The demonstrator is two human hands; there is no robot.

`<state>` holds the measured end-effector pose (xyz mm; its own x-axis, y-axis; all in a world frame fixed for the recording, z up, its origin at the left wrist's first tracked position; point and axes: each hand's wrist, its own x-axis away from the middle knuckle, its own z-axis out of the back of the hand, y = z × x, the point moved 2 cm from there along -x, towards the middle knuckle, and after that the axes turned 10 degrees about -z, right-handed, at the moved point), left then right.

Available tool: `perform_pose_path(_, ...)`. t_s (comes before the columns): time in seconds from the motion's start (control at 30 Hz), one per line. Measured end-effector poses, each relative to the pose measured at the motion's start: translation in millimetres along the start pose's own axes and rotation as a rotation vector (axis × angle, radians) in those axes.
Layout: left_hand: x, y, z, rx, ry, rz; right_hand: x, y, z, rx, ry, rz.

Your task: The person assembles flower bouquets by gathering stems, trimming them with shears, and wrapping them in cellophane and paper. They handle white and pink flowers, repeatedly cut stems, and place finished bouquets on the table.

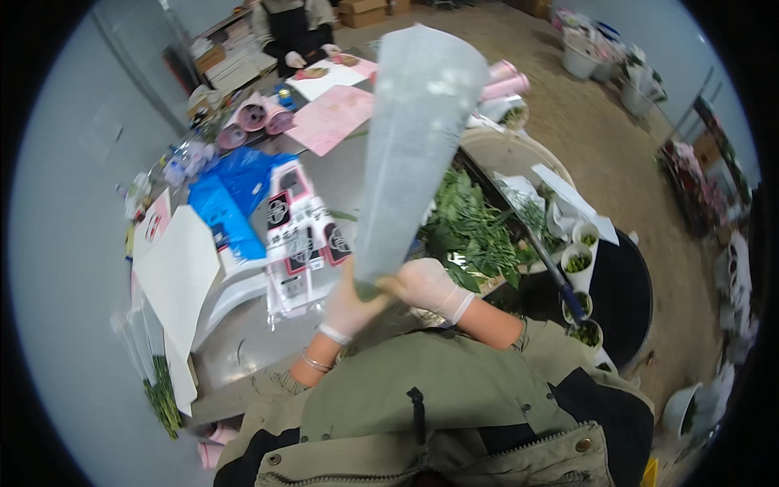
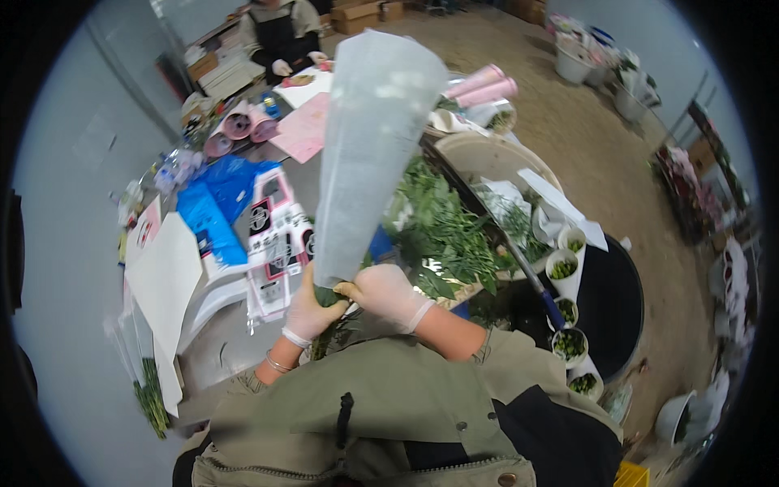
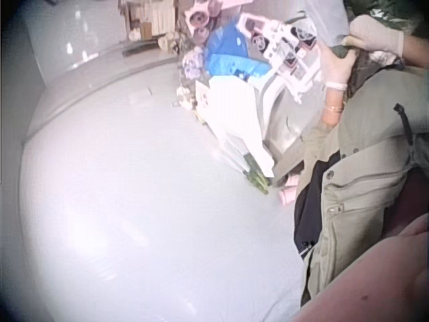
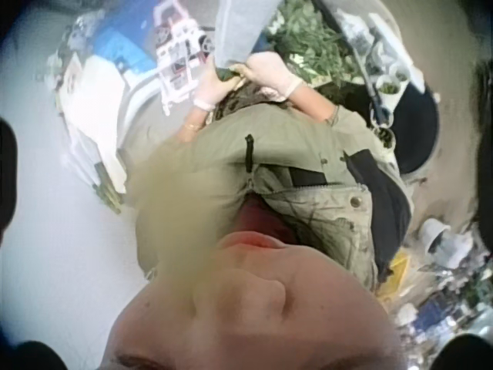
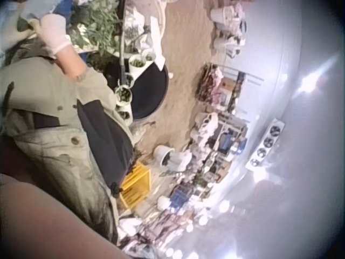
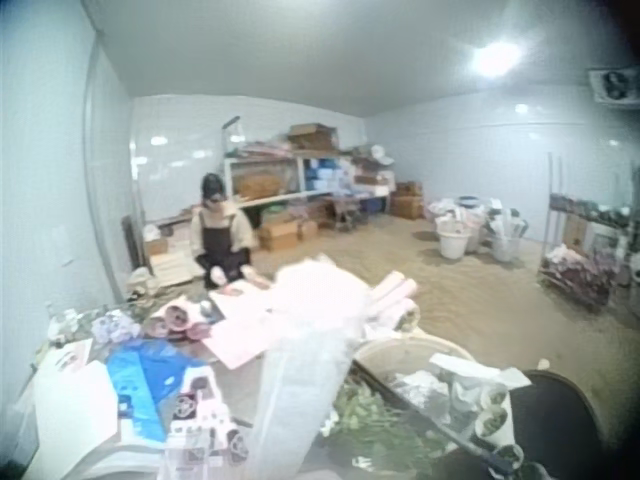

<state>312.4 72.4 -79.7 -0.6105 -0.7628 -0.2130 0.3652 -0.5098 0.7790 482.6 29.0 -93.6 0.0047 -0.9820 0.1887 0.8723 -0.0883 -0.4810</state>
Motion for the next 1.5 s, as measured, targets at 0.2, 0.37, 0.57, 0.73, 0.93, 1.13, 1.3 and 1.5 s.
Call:
perform_pose_path(0.2, -16.1, 14.2, -25.7, 0.025, -0.044, -0.059, 11.7, 46.3, 15.6, -0.345, 0.061, 0.101)
perform_pose_path(0.37, -23.5, 24.9, -45.6, 0.004, -0.077, -0.032, 26.6, 57.9, 10.6, -0.636, 0.135, -0.095)
perform_pose_path(0.57, -26.5, 12.3, -42.3, 0.056, -0.097, -0.067, 20.4, 63.0, 14.0, -0.597, 0.034, -0.044)
perform_pose_path(0.73, -16.8, -13.4, -32.1, 0.145, -0.218, 0.000, 5.0, 72.4, 10.8, -0.392, -0.136, 0.174)
perform_pose_path(0.93, 7.0, -45.1, 12.3, -0.179, -0.224, 0.033, 15.2, 181.6, 76.7, -1.055, -0.154, -0.315)
perform_pose_path(1.13, 18.0, -46.9, 34.0, -0.173, -0.184, -0.073, 49.1, 392.6, 181.2, -1.586, 0.655, -0.040)
perform_pose_path(1.3, 5.1, -35.4, 28.5, -0.217, -0.189, -0.157, 70.4, 477.5, 246.9, -1.799, 1.426, -0.168)
perform_pose_path(1.5, 15.2, -40.8, 30.2, -0.191, -0.106, -0.080, 97.3, 523.1, 209.1, -1.696, 1.236, -0.326)
